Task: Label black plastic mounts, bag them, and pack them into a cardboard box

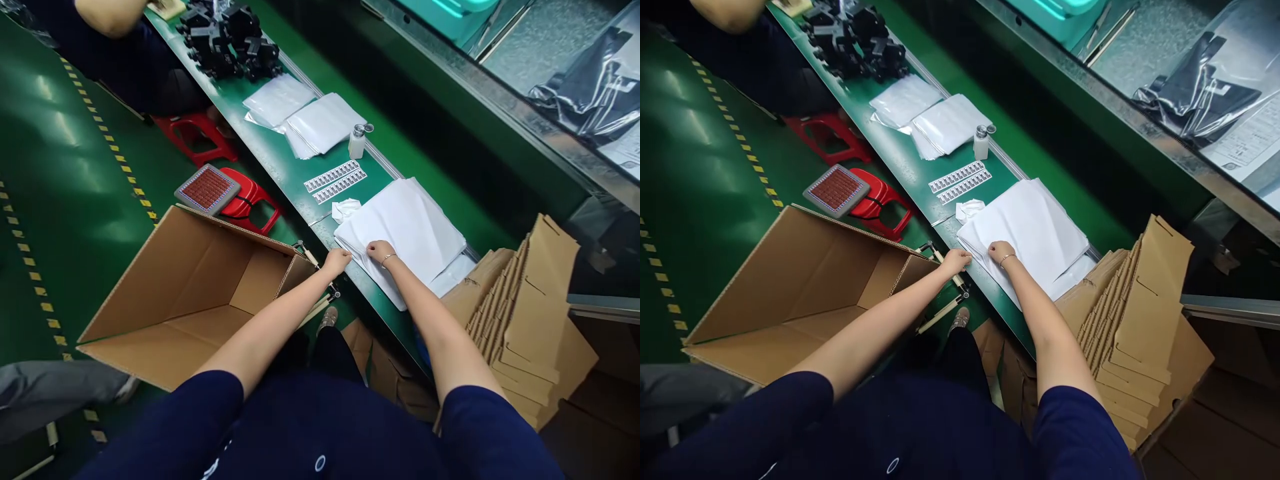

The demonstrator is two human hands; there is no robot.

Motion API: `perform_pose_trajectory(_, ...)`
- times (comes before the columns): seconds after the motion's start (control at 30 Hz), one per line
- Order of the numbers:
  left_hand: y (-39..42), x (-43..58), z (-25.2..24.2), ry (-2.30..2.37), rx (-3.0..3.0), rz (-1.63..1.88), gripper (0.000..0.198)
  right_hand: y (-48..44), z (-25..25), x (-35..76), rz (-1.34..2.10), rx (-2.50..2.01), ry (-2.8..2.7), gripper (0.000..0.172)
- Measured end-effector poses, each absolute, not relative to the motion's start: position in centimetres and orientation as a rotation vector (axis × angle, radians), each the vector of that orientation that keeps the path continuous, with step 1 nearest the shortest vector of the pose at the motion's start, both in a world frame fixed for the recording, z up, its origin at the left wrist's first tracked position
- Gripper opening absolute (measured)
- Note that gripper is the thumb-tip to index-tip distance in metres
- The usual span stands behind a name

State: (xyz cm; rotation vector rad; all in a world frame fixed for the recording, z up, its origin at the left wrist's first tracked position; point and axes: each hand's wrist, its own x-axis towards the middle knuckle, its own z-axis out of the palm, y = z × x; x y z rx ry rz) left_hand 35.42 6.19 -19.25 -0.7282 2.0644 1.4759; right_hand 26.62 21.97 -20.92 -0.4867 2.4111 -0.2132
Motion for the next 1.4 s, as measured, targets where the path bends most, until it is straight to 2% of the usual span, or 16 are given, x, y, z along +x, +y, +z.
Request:
perform_pose_trajectory(0.5, 9.6, 33.2, -22.0, 1.783, -0.909, 1.604, 0.021, 22.5, -21.6, 26.3, -0.344, -0.435, 2.401, 0.014)
perform_pose_trajectory(0.9, 10.6, 33.5, -23.1, 1.840, -0.907, 1.562, 0.022, 22.5, -21.8, 26.1, -0.373, -0.413, 2.381, 0.013)
perform_pose_trajectory(1.4, 11.0, 35.1, -22.8, 1.951, -0.874, 1.680, 0.018, 23.0, -21.9, 25.8, -0.498, -0.388, 2.318, 0.010)
